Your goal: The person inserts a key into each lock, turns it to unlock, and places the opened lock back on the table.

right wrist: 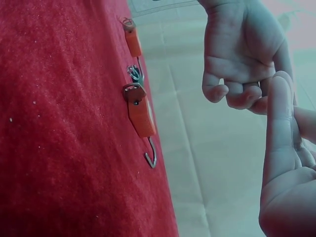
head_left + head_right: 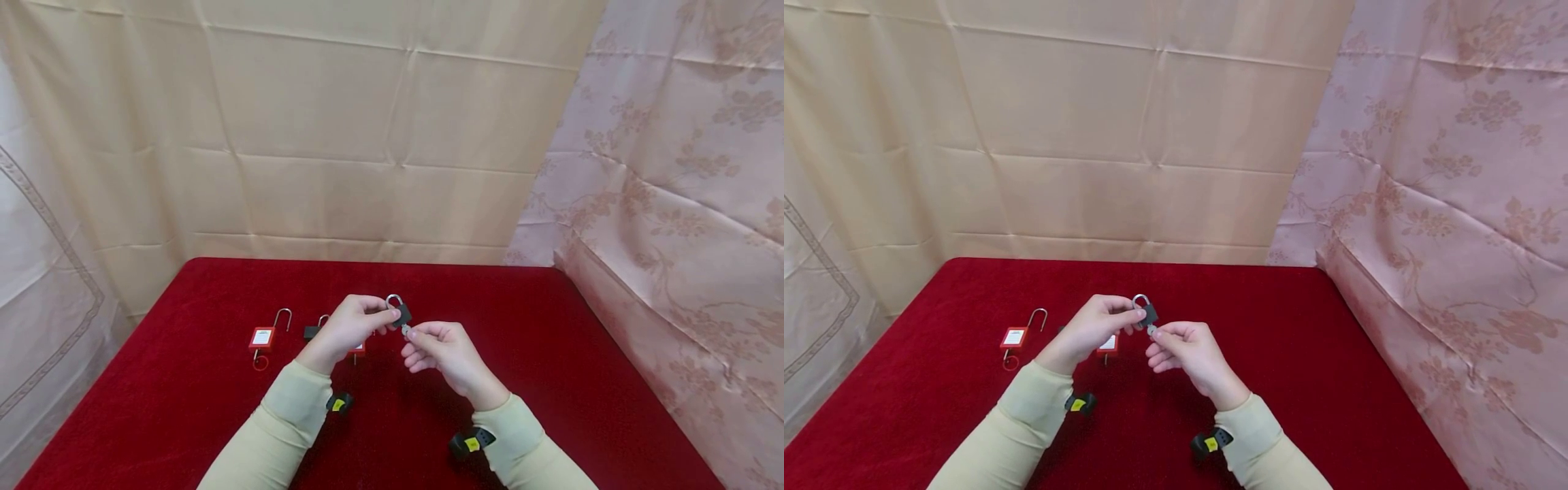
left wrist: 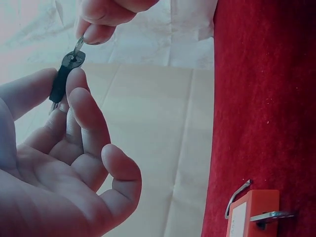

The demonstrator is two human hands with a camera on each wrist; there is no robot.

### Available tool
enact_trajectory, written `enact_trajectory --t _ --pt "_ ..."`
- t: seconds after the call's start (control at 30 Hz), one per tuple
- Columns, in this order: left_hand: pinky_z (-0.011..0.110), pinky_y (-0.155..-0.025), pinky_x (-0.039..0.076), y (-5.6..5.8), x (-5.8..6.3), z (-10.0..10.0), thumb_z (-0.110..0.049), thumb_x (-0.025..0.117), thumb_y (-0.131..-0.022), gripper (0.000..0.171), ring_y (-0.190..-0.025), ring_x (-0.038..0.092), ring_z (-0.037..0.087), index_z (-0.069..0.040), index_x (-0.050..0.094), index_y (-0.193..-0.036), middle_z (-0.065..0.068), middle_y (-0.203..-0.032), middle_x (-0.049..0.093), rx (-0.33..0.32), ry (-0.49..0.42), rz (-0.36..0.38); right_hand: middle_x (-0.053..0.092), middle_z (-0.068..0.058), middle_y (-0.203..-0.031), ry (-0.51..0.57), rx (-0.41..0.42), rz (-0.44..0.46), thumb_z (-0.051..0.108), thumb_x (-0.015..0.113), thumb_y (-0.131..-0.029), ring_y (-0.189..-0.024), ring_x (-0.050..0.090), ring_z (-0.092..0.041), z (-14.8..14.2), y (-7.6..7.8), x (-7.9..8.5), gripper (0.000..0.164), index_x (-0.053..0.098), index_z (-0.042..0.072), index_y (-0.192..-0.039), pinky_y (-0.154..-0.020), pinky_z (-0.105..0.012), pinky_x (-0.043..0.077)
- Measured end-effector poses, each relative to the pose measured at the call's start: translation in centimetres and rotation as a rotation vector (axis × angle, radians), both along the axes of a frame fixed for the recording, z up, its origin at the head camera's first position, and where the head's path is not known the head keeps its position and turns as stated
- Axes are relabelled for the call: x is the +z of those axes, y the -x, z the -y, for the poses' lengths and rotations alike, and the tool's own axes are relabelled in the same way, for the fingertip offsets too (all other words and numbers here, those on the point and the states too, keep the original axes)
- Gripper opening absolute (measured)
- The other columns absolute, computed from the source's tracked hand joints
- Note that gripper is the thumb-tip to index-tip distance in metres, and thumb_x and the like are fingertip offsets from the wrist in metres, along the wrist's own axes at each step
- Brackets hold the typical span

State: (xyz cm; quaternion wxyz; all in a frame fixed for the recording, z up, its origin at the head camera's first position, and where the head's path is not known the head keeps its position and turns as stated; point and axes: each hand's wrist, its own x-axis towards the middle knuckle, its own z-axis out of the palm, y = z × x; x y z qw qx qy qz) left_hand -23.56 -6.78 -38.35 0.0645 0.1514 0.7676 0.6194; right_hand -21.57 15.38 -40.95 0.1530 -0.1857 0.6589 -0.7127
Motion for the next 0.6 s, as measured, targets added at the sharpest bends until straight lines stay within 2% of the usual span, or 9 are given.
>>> enact_trajectory --t 0.23,0.37,0.47,0.6 --pt "0.06 -0.091 0.047 -0.1 0.1 0.0 -0.02 0.072 -0.096 0.014 -0.078 0.064 0.023 -0.007 0.077 -0.096 0.006 -0.084 0.072 0.003 0.002 0.007 0.073 -0.015 -0.085 0.002 -0.008 -0.048 0.012 0.065 -0.101 -0.07 0.072 -0.019 0.2 -0.1 -0.2 0.022 0.068 -0.009 -0.107 -0.069 -0.04 0.061" --pt "0.047 -0.08 0.05 -0.1 0.1 -0.1 -0.026 0.072 -0.096 0.018 -0.08 0.063 0.026 -0.008 0.076 -0.096 0.007 -0.083 0.071 0.03 -0.005 0.001 0.072 -0.017 -0.085 -0.006 -0.047 -0.102 0.011 0.065 -0.101 -0.069 0.072 -0.02 0.6 -0.1 -0.1 0.022 0.068 -0.009 -0.109 -0.068 -0.041 0.061" --pt "0.035 -0.068 0.046 -0.1 0.2 -0.2 -0.031 0.073 -0.095 0.021 -0.081 0.063 0.028 -0.01 0.076 -0.095 0.009 -0.081 0.069 0.06 -0.019 -0.004 0.071 -0.02 -0.086 -0.02 -0.078 -0.146 0.012 0.066 -0.1 -0.069 0.071 -0.021 1.0 -0.3 0.4 0.022 0.069 -0.008 -0.109 -0.067 -0.043 0.061" --pt "0.03 -0.062 0.045 0.0 0.3 0.0 -0.028 0.075 -0.093 0.019 -0.076 0.061 0.028 -0.009 0.076 -0.092 0.015 -0.08 0.067 0.103 -0.072 -0.02 0.071 -0.021 -0.087 -0.059 -0.1 -0.193 0.014 0.068 -0.1 -0.07 0.071 -0.022 1.6 -0.3 1.2 0.022 0.071 -0.006 -0.108 -0.067 -0.044 0.061"
